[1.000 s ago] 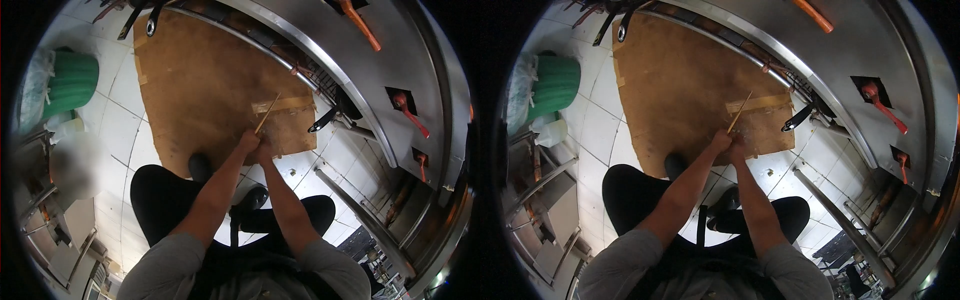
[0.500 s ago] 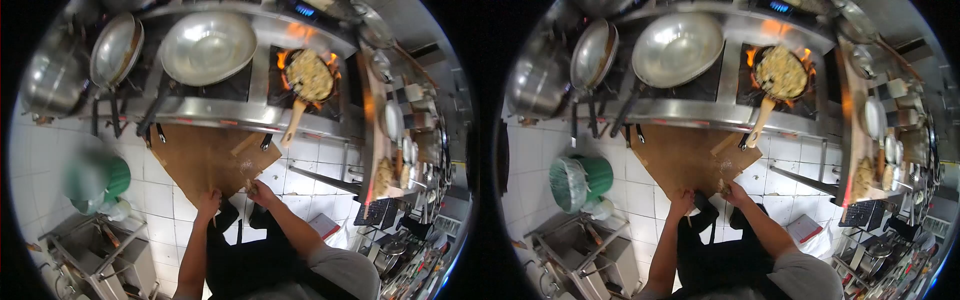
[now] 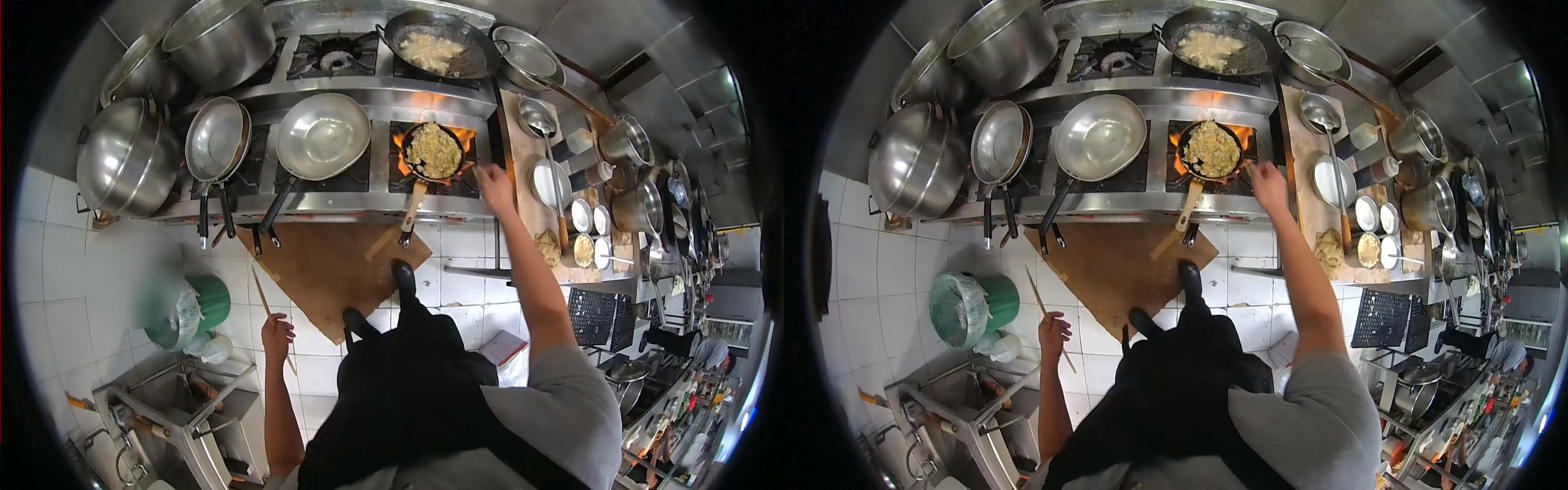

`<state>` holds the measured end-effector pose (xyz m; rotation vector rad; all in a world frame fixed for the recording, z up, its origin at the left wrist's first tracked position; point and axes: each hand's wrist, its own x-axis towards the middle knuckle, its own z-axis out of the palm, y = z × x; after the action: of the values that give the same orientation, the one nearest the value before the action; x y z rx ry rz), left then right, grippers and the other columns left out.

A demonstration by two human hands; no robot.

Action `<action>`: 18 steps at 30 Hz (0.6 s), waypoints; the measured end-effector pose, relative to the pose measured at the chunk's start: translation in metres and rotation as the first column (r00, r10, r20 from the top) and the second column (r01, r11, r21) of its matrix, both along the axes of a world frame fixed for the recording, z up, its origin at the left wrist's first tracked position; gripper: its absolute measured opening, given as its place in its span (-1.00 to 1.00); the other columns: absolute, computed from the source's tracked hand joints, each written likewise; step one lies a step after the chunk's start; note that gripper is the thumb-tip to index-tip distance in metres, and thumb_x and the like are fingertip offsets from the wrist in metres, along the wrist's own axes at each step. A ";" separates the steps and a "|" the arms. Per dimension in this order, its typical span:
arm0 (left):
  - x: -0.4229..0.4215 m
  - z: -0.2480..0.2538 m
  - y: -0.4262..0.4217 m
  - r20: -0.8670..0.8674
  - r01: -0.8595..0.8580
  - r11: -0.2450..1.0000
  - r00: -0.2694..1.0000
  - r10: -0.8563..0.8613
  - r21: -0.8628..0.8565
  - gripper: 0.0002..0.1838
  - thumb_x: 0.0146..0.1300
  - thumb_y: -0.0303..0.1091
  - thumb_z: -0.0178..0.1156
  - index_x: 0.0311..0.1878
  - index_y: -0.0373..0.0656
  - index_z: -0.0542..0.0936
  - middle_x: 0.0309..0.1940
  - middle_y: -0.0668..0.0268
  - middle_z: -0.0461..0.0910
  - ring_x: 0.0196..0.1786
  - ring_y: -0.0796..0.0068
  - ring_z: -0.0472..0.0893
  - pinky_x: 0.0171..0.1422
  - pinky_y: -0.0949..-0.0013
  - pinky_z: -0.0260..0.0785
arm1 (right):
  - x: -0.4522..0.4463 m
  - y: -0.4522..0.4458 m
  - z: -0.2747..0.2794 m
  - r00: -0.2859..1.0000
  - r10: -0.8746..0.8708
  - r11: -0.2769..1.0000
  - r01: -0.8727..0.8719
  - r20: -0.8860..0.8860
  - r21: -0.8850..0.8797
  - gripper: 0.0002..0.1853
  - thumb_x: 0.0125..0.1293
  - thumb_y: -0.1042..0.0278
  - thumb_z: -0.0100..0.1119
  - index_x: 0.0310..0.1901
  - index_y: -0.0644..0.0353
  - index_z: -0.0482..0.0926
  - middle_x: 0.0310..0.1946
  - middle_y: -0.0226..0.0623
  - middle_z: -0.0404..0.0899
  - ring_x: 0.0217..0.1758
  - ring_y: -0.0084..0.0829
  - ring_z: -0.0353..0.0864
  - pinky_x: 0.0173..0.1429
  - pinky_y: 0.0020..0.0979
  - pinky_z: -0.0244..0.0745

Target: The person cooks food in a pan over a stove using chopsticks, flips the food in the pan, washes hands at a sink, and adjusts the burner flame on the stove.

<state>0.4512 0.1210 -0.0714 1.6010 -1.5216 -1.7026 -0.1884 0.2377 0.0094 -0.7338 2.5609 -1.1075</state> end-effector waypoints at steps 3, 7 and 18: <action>-0.027 0.015 0.010 0.018 0.033 0.998 0.999 -0.033 0.047 -0.75 0.39 -0.44 -0.10 0.01 -0.27 0.51 -0.46 0.23 0.59 -0.54 0.55 0.57 -0.54 0.50 0.41 | -0.009 -0.065 -0.051 0.971 0.110 0.992 -0.122 -0.213 -0.042 -0.64 0.36 0.08 0.17 -0.13 0.27 0.61 -0.30 0.09 0.66 -0.17 0.03 0.67 -0.08 -0.14 0.53; -0.082 0.040 0.027 0.044 0.084 0.993 0.995 -0.088 0.082 -0.75 0.49 -0.35 -0.09 0.07 -0.24 0.49 -0.47 0.28 0.58 -0.57 0.57 0.56 -0.57 0.54 0.40 | -0.017 -0.097 -0.060 0.985 0.163 0.986 -0.161 -0.065 0.034 -0.63 0.33 0.09 0.18 -0.11 0.29 0.62 -0.25 0.10 0.66 -0.13 0.10 0.65 -0.03 -0.08 0.53; -0.230 0.071 0.007 0.189 0.340 0.935 0.916 -0.354 0.105 -0.71 0.48 -0.15 0.12 -0.07 -0.23 0.51 -0.73 0.48 0.32 -0.74 0.71 0.28 -0.70 0.53 0.09 | -0.020 -0.036 -0.013 0.926 0.182 0.936 -0.266 -0.332 -0.230 -0.64 0.07 0.42 0.35 -0.06 0.24 0.57 0.00 -0.03 0.47 -0.04 -0.06 0.60 0.05 -0.14 0.53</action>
<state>0.2216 0.1276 -0.0005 1.6618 -1.9687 -1.8332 -0.2082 0.2012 -0.0038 -1.3303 2.4988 -1.3728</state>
